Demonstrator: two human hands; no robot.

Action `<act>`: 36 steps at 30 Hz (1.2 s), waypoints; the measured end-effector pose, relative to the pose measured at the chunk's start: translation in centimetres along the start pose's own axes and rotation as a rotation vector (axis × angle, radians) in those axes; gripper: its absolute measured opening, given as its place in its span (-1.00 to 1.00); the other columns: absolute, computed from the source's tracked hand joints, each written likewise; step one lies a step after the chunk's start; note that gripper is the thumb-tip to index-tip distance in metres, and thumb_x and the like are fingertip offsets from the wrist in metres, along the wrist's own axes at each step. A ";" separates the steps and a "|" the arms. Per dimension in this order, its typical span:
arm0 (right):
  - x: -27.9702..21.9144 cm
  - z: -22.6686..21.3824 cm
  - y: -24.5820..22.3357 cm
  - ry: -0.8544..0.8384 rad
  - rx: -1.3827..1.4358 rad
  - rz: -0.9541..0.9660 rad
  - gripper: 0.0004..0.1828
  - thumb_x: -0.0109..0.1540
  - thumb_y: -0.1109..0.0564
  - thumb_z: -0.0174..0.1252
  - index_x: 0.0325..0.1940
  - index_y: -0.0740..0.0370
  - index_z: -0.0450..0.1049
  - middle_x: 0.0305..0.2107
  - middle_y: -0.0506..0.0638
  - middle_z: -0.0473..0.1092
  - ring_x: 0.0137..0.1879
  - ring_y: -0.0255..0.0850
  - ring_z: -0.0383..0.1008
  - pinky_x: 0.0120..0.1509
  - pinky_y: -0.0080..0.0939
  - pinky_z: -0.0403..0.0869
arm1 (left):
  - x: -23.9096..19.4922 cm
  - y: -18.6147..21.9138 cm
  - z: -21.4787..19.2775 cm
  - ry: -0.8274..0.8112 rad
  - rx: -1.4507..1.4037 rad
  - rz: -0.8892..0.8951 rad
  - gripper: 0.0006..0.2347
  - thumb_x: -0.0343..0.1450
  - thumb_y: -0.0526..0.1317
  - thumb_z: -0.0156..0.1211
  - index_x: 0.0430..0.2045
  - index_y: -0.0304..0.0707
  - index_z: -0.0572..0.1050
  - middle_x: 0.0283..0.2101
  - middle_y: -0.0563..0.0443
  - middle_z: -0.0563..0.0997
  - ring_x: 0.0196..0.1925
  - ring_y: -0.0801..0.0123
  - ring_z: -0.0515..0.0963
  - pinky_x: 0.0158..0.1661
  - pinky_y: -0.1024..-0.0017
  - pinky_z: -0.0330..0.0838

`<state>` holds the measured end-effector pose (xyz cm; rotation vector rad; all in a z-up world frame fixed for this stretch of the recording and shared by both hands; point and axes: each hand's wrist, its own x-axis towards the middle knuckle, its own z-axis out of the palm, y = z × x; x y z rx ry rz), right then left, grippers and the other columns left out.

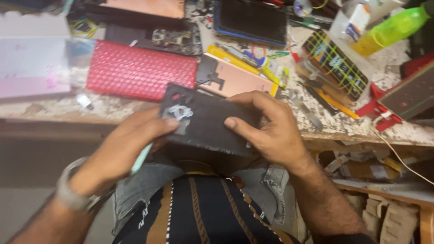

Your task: The person disassembles a green smartphone by prying off the back cover, unscrewing internal components, and detaching the battery connector. They then handle a separate rose gold back cover, peeling off a protective film.

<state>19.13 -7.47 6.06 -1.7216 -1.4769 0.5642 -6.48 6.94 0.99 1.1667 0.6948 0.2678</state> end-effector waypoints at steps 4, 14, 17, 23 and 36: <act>0.9 -1.8 1.8 0.151 -0.059 -0.069 -0.70 0.38 0.09 0.24 0.16 0.27 0.53 -0.01 0.06 0.55 0.13 -0.13 0.59 0.31 -0.21 0.52 | -2.1 -2.0 -3.7 0.075 0.039 -0.060 -0.69 0.58 -0.11 0.22 -0.23 -0.54 0.49 -0.45 -0.03 0.39 -0.42 0.32 0.32 -0.35 0.37 0.23; 4.4 -1.9 4.0 -0.080 -0.581 -0.218 -0.17 0.14 -0.16 0.41 0.38 0.24 0.32 0.19 0.18 0.37 0.30 0.09 0.31 0.42 0.08 0.31 | -3.1 -0.8 -2.4 0.104 -0.070 -0.221 -0.64 0.50 -0.12 0.18 0.07 -0.45 0.56 -0.31 -0.06 0.58 -0.32 0.39 0.41 -0.28 0.40 0.34; 4.4 -1.7 4.0 -0.083 -0.563 -0.097 -0.08 0.04 -0.14 0.44 0.40 0.20 0.28 0.09 0.20 0.35 0.23 0.09 0.32 0.32 0.08 0.34 | -2.9 0.5 -1.3 0.152 -0.141 -0.281 -0.63 0.40 -0.13 0.15 0.06 -0.32 0.55 -0.17 0.10 0.74 -0.20 0.50 0.58 -0.14 0.50 0.44; 5.0 -2.1 3.6 -0.050 -0.457 -0.099 -0.03 0.02 -0.05 0.41 0.45 0.20 0.22 0.11 0.20 0.37 0.22 0.06 0.36 0.36 0.05 0.36 | -1.6 1.6 0.4 0.136 0.106 -0.280 -0.69 0.39 -0.02 0.20 -0.23 -0.32 0.58 -0.47 0.08 0.49 -0.43 0.45 0.37 -0.38 0.46 0.24; 6.1 -3.9 3.0 -0.076 -0.139 -0.045 -0.07 0.05 -0.03 0.48 0.45 0.09 0.25 0.12 0.13 0.49 0.15 -0.06 0.53 0.18 -0.06 0.57 | -1.1 1.1 -0.3 -0.043 0.030 -0.105 -0.75 0.47 -0.06 0.11 -0.43 -0.29 0.50 -0.51 0.18 0.39 -0.46 0.52 0.31 -0.41 0.49 0.23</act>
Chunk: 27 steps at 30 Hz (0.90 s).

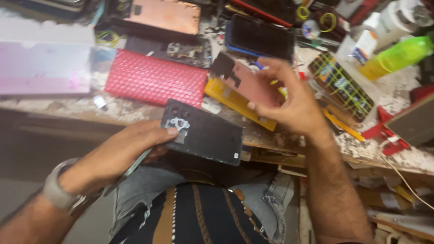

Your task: The person disassembles a green smartphone by prying off the back cover, unscrewing internal components, and detaching the battery connector. They then handle a separate rose gold back cover, peeling off a protective film.

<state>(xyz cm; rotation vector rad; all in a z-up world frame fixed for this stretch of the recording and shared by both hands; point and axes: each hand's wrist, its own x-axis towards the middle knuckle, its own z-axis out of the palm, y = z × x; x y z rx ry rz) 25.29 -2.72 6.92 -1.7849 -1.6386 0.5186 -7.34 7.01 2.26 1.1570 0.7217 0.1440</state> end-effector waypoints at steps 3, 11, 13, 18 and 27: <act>3.4 0.8 -2.4 -0.065 -0.016 -0.212 -0.06 0.10 -0.06 0.51 0.47 0.10 0.21 0.13 0.14 0.49 0.23 -0.06 0.53 0.28 -0.04 0.55 | 0.0 -0.6 0.2 -0.022 -0.044 0.001 -0.76 0.47 -0.06 0.11 -0.42 -0.27 0.50 -0.49 0.17 0.41 -0.44 0.52 0.32 -0.38 0.50 0.25; 10.6 8.7 -3.1 -0.248 -0.225 -0.419 -0.09 0.07 -0.05 0.51 0.42 0.10 0.24 0.14 0.15 0.41 0.28 0.08 0.38 0.38 0.07 0.38 | 0.6 -2.0 1.8 0.013 -0.144 -0.095 -0.77 0.43 -0.08 0.13 -0.31 -0.26 0.59 -0.48 0.20 0.42 -0.42 0.55 0.33 -0.37 0.54 0.25; 10.1 7.4 -4.1 -0.203 -0.129 -0.473 -0.14 0.17 -0.09 0.51 0.42 0.17 0.26 0.20 0.19 0.37 0.31 0.09 0.39 0.34 0.02 0.43 | 0.8 -2.1 1.9 0.024 -0.158 -0.080 -0.78 0.44 -0.08 0.14 -0.33 -0.27 0.57 -0.49 0.19 0.40 -0.43 0.54 0.33 -0.39 0.54 0.24; 3.4 0.1 -5.7 -0.119 -0.095 -0.423 -0.52 0.36 -0.01 0.37 0.27 0.26 0.46 0.14 0.11 0.50 0.32 -0.07 0.55 0.44 -0.13 0.46 | 0.9 -1.7 1.9 -0.108 -0.265 0.028 -0.79 0.48 -0.10 0.14 -0.29 -0.28 0.52 -0.49 0.19 0.33 -0.44 0.56 0.27 -0.43 0.55 0.18; -5.0 -0.5 0.2 -0.124 0.296 0.095 -0.61 0.23 0.18 0.34 0.13 0.31 0.51 -0.07 -0.01 0.54 0.10 -0.27 0.52 0.23 -0.20 0.50 | 3.0 1.4 4.2 -0.163 -0.108 0.094 -0.75 0.51 -0.06 0.03 -0.18 -0.21 0.57 -0.46 0.21 0.40 -0.44 0.59 0.28 -0.43 0.58 0.20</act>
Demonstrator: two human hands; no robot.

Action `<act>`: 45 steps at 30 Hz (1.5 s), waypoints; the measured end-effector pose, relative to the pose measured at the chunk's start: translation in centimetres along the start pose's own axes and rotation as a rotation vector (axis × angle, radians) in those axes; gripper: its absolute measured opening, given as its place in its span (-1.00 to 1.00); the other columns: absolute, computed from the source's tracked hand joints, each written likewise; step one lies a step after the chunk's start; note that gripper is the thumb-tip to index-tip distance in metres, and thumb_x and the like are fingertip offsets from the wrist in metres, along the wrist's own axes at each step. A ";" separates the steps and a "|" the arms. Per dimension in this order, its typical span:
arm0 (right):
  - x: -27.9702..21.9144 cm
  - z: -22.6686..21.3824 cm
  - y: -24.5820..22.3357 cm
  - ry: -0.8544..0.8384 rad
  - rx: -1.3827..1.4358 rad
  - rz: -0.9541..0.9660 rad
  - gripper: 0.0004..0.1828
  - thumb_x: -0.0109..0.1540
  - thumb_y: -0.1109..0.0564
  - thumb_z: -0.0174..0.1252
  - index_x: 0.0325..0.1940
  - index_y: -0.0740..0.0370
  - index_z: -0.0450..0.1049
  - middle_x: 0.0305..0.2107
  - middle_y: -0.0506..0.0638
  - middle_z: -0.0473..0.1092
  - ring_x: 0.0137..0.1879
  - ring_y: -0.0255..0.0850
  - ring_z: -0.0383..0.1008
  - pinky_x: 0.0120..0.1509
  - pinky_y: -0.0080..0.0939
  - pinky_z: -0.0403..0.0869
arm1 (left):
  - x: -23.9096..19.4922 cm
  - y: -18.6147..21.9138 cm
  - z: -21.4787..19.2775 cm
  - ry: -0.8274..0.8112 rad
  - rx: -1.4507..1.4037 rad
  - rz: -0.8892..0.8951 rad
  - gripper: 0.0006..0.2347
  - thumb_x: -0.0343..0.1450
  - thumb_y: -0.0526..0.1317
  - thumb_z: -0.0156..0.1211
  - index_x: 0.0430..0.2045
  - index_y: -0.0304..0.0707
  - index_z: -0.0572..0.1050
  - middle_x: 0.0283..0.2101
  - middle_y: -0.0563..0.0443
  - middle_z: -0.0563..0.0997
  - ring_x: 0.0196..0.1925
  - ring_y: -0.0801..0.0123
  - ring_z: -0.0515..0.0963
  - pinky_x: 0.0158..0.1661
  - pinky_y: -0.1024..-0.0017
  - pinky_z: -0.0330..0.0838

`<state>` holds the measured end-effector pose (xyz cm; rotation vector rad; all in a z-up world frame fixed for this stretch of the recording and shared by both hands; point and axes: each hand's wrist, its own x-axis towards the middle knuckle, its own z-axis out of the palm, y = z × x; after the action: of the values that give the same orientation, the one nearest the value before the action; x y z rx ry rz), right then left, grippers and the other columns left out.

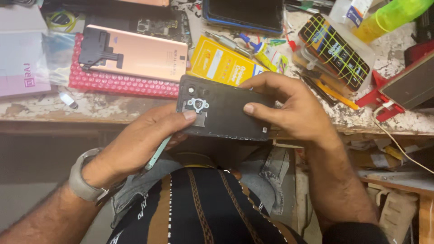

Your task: The person disassembles a green smartphone by prying off the back cover, unscrewing internal components, and detaching the battery connector. They then handle a separate rose gold back cover, peeling off a protective film.

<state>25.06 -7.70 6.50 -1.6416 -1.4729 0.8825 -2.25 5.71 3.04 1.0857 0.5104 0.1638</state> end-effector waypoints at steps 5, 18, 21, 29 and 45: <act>0.1 -0.8 2.0 0.118 0.310 0.022 -0.69 0.29 0.23 0.30 0.11 0.29 0.47 -0.08 -0.05 0.51 0.06 -0.31 0.50 0.21 -0.24 0.48 | 0.0 -0.4 0.0 -0.057 -0.065 0.074 -0.66 0.58 -0.01 -0.09 -0.52 -0.25 0.29 -0.54 0.14 0.25 -0.51 0.53 0.19 -0.50 0.52 0.10; 0.1 2.9 3.3 0.513 -0.847 -0.193 -0.63 0.32 0.02 0.40 0.08 0.28 0.53 -0.07 0.17 0.50 0.07 0.10 0.50 0.16 0.05 0.45 | 1.9 -0.5 0.2 -0.330 -0.684 0.375 -0.45 0.63 0.27 -0.33 -0.49 -0.24 0.31 -0.59 0.11 0.29 -0.60 0.41 0.31 -0.46 0.49 0.27; -0.1 3.4 3.6 0.601 -0.967 -0.224 -0.64 0.30 0.02 0.43 0.04 0.26 0.54 -0.12 0.15 0.49 0.02 0.09 0.48 0.12 0.05 0.43 | 3.1 -0.4 -0.2 -0.434 -0.822 0.443 -0.39 0.60 0.33 -0.39 -0.49 -0.26 0.31 -0.59 0.09 0.26 -0.59 0.41 0.30 -0.45 0.48 0.26; -3.4 5.4 1.1 0.647 -0.405 -0.235 -0.80 0.32 0.10 0.29 -0.03 0.22 0.53 -0.11 0.07 0.52 0.03 -0.15 0.54 0.18 -0.10 0.51 | 4.6 1.2 -0.3 -0.561 -0.901 0.492 -0.35 0.53 0.40 -0.42 -0.45 -0.29 0.31 -0.58 0.07 0.24 -0.55 0.39 0.29 -0.42 0.45 0.24; -4.6 10.5 1.0 0.403 0.541 -0.118 -0.66 0.38 0.25 0.20 0.23 0.42 0.45 -0.09 0.14 0.54 -0.07 -0.12 0.58 0.04 -0.12 0.60 | 4.4 0.8 2.7 0.087 -0.561 0.698 -0.56 0.59 0.05 0.09 0.11 -0.41 0.27 0.11 -0.08 0.42 0.16 0.33 0.46 0.22 0.27 0.44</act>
<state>15.96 -11.47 0.64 -1.2228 -0.9373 0.7458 2.96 5.51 3.37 0.6632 0.1216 0.9153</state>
